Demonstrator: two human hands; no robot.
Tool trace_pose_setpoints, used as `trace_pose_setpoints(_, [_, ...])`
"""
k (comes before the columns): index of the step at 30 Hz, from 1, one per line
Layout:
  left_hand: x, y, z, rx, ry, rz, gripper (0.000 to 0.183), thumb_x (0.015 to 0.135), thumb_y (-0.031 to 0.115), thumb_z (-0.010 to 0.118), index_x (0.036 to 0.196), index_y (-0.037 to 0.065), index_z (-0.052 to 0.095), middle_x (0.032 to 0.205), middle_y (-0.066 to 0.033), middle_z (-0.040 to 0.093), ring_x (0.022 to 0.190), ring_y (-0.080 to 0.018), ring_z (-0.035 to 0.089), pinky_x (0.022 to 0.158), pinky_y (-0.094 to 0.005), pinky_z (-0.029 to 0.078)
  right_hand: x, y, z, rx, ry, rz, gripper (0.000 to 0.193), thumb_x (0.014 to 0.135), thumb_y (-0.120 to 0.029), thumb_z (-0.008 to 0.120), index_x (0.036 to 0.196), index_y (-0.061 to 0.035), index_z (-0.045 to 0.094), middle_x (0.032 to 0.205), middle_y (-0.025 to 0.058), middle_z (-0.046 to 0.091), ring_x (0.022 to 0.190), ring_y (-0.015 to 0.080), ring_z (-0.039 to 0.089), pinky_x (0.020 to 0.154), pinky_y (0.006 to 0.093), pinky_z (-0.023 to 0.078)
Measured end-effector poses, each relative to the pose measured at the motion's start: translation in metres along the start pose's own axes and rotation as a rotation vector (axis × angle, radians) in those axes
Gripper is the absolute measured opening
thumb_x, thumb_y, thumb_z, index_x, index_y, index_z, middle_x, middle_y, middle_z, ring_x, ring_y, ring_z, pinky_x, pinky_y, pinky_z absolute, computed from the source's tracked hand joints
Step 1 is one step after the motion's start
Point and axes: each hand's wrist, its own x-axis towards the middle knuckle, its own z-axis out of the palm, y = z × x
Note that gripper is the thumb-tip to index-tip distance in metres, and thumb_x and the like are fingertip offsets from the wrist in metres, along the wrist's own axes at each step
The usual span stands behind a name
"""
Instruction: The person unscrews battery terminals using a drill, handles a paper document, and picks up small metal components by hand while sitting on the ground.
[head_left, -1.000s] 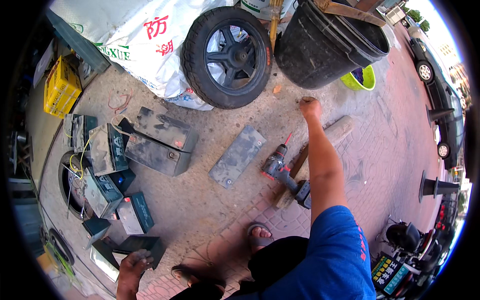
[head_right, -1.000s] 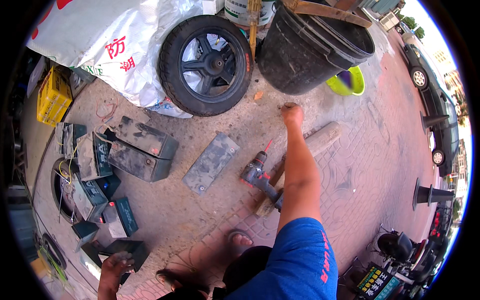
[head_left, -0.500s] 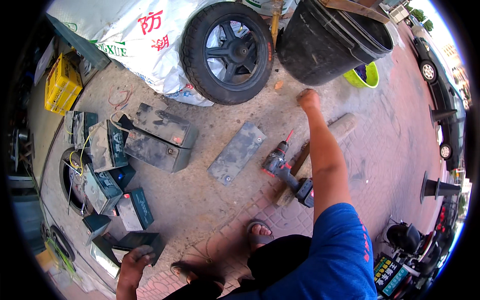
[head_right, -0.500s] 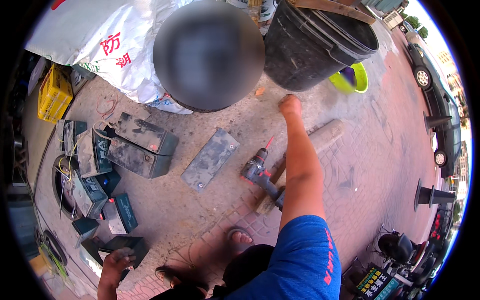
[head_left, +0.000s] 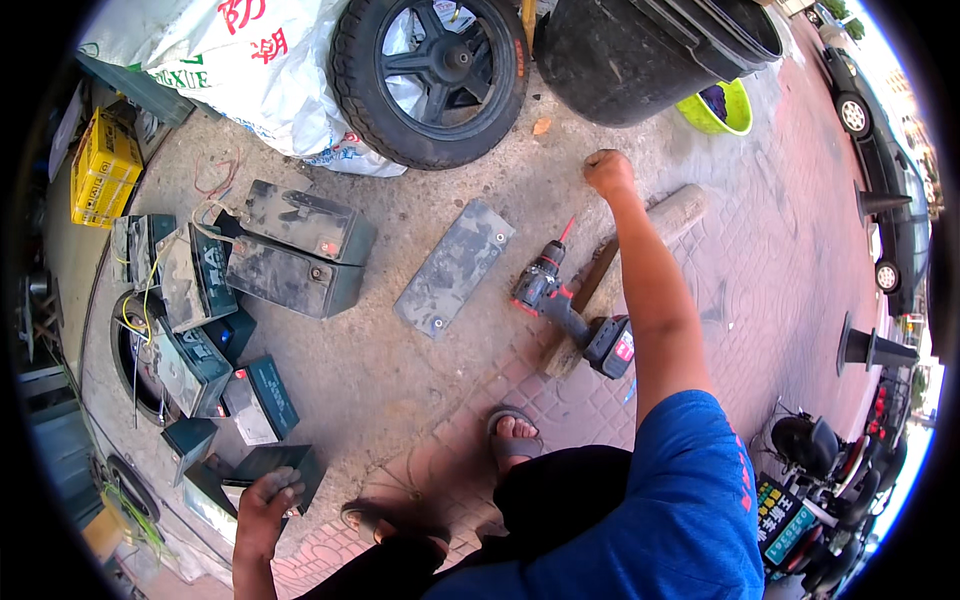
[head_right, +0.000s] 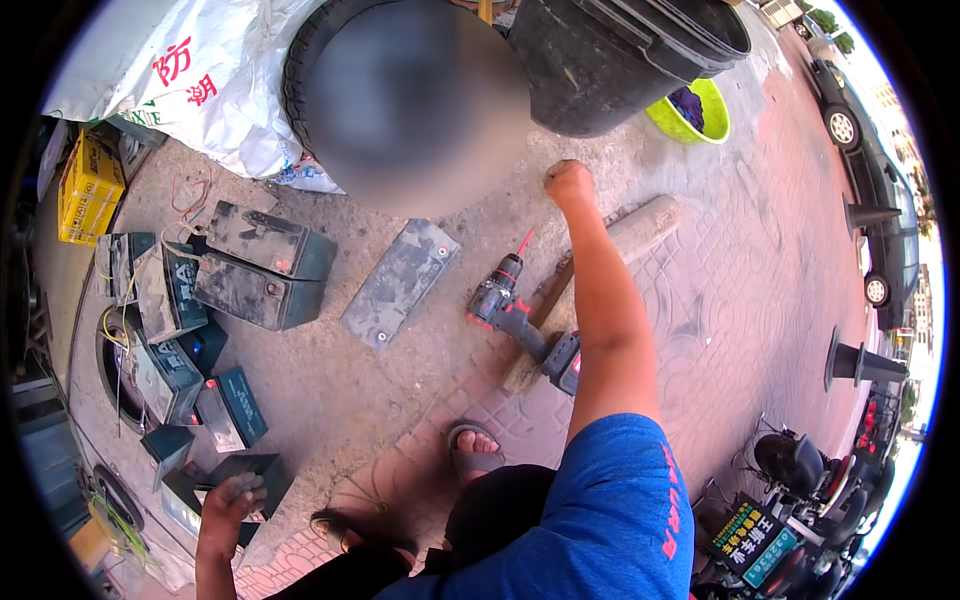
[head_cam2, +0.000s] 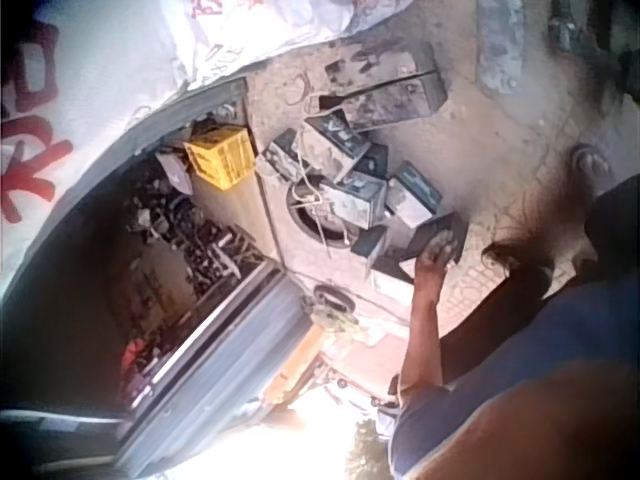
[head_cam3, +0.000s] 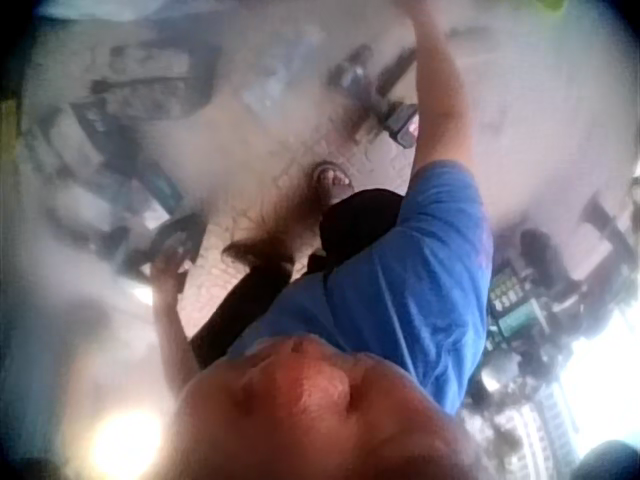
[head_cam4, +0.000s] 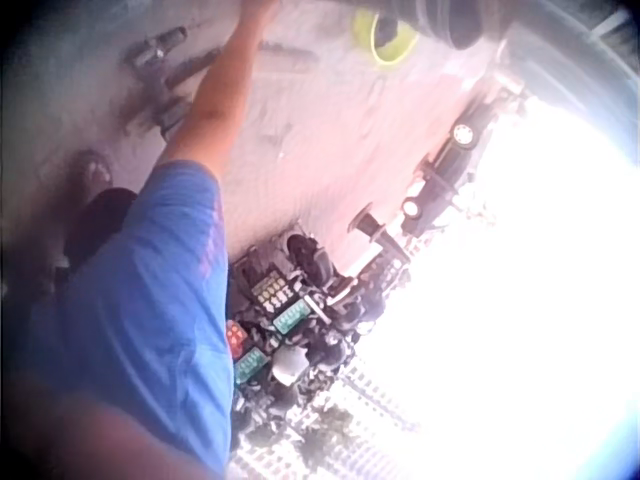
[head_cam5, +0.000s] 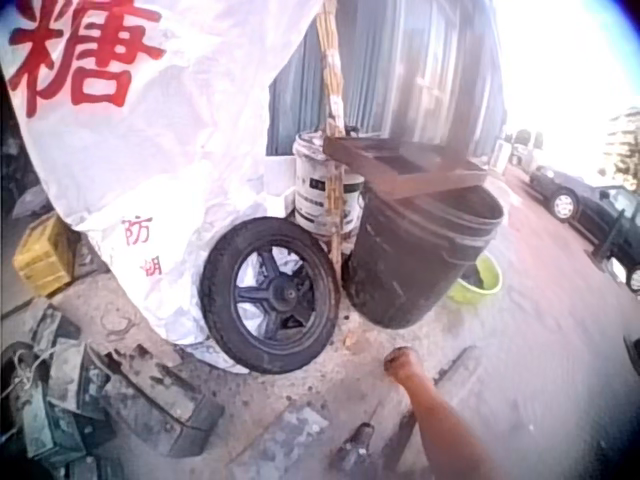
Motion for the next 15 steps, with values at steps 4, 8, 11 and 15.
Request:
trace_pose_setpoints(4, [0.001, 0.005, 0.006, 0.054, -0.031, 0.025, 0.042, 0.099, -0.004, 0.059, 0.141, -0.010, 0.056, 0.132, -0.0184, 0.069, 0.119, -0.0265, 0.069, 0.103, -0.0371, 0.055, -0.008, -0.001, -0.006, -0.015, -0.018, -0.005, 0.021, 0.078, -0.025, 0.073, 0.094, -0.0154, 0.084, 0.098, 0.0134, 0.079, 0.092, 0.0323, 0.076, 0.086, 0.0391, 0.060])
trace_pose_setpoints(8, [-0.007, 0.001, 0.008, 0.069, -0.052, 0.058, 0.042, 0.099, -0.001, 0.060, 0.140, -0.010, 0.056, 0.132, -0.0187, 0.068, 0.119, -0.0268, 0.069, 0.102, -0.0376, 0.055, -0.019, -0.003, -0.023, 0.289, -0.098, 0.100, 0.015, 0.076, -0.024, 0.070, 0.080, -0.0139, 0.080, 0.087, 0.0105, 0.077, 0.085, 0.0308, 0.074, 0.077, 0.0403, 0.058])
trace_pose_setpoints(11, [-0.017, 0.004, 0.004, 0.159, -0.079, 0.157, 0.040, 0.100, 0.003, 0.062, 0.138, -0.008, 0.058, 0.132, -0.0186, 0.068, 0.117, -0.0270, 0.069, 0.099, -0.0398, 0.057, -0.017, 0.006, -0.048, -0.208, -0.072, -0.329, 0.009, 0.072, -0.020, 0.065, 0.067, -0.0147, 0.070, 0.077, 0.0061, 0.073, 0.077, 0.0292, 0.070, 0.067, 0.0434, 0.052])
trace_pose_setpoints(15, [-0.036, 0.017, -0.004, 0.453, -0.040, 0.330, 0.040, 0.100, 0.018, 0.068, 0.136, -0.001, 0.062, 0.116, -0.0165, 0.072, 0.103, -0.0243, 0.071, 0.091, -0.0374, 0.056, -0.043, 0.012, -0.091, -0.154, 0.119, -0.574, 0.012, 0.071, -0.023, 0.072, 0.071, -0.0167, 0.061, 0.073, 0.0063, 0.065, 0.068, 0.0311, 0.064, 0.057, 0.0472, 0.047])
